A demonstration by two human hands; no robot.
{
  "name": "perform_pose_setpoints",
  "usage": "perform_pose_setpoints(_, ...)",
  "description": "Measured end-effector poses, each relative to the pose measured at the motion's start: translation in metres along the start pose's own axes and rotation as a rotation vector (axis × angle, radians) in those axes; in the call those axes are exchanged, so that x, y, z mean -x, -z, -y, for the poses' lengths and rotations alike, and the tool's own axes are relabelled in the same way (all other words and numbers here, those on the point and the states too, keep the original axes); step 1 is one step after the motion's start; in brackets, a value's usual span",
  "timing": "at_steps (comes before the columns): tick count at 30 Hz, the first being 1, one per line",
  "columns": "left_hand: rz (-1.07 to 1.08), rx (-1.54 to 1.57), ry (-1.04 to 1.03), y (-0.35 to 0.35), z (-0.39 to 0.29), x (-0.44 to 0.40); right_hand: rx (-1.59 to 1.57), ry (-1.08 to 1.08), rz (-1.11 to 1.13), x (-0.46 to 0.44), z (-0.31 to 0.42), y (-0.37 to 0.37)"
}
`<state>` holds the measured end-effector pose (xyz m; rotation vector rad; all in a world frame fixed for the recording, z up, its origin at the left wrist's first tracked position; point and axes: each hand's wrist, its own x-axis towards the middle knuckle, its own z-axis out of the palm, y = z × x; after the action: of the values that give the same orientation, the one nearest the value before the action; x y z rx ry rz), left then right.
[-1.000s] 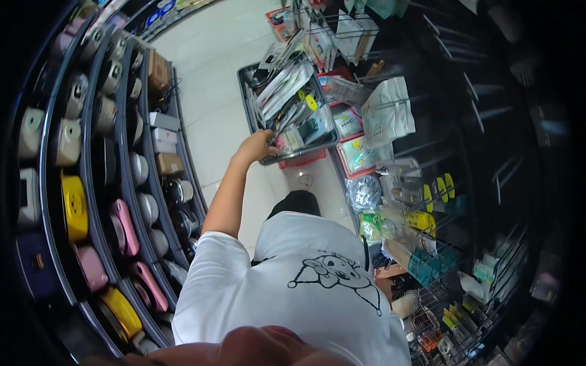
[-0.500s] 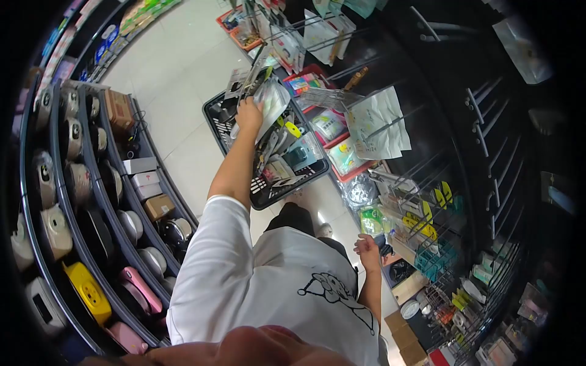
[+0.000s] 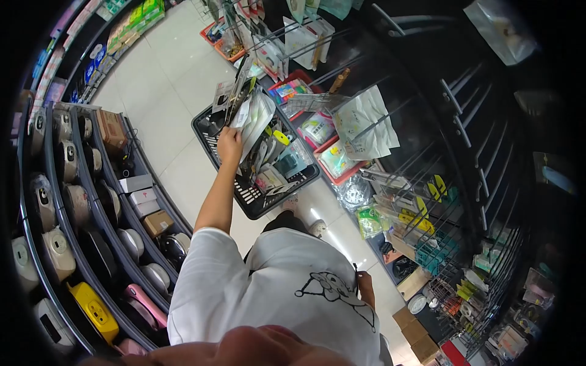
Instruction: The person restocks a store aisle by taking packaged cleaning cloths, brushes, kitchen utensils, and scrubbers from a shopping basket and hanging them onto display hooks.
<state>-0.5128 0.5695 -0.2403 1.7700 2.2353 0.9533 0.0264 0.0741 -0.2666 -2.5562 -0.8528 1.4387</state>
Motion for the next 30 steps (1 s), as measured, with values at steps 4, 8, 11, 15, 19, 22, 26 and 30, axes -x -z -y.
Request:
perform_pose_setpoints(4,-0.074,0.131,-0.013,0.038,-0.023,0.028,0.195,0.340,-0.034,-0.022,0.045,0.013)
perform_pose_setpoints(8,-0.145,0.295,-0.046,0.071,-0.065,0.042,0.148,0.211,-0.022,-0.024,0.140,0.037)
perform_pose_setpoints(11,-0.233,0.456,0.008,0.099,-0.092,0.047,-0.057,0.284,0.079,-0.060,0.143,0.043)
perform_pose_setpoints(15,-0.278,0.681,0.144,0.134,-0.120,0.058,0.025,0.419,0.074,-0.048,0.193,0.048)
perform_pose_setpoints(19,-0.194,1.009,0.231,0.182,-0.182,0.086,0.075,0.742,0.028,0.016,0.266,0.052)
perform_pose_setpoints(22,-0.123,1.192,0.263,0.196,-0.243,0.118,0.008,1.013,-0.011,0.062,0.315,0.061)
perform_pose_setpoints(26,0.226,1.359,0.304,0.189,-0.315,0.179,-0.026,1.207,-0.240,0.118,0.358,0.072)
perform_pose_setpoints(30,0.481,1.433,0.140,0.190,-0.382,0.248,-0.212,1.186,-0.503,0.120,0.337,0.080)
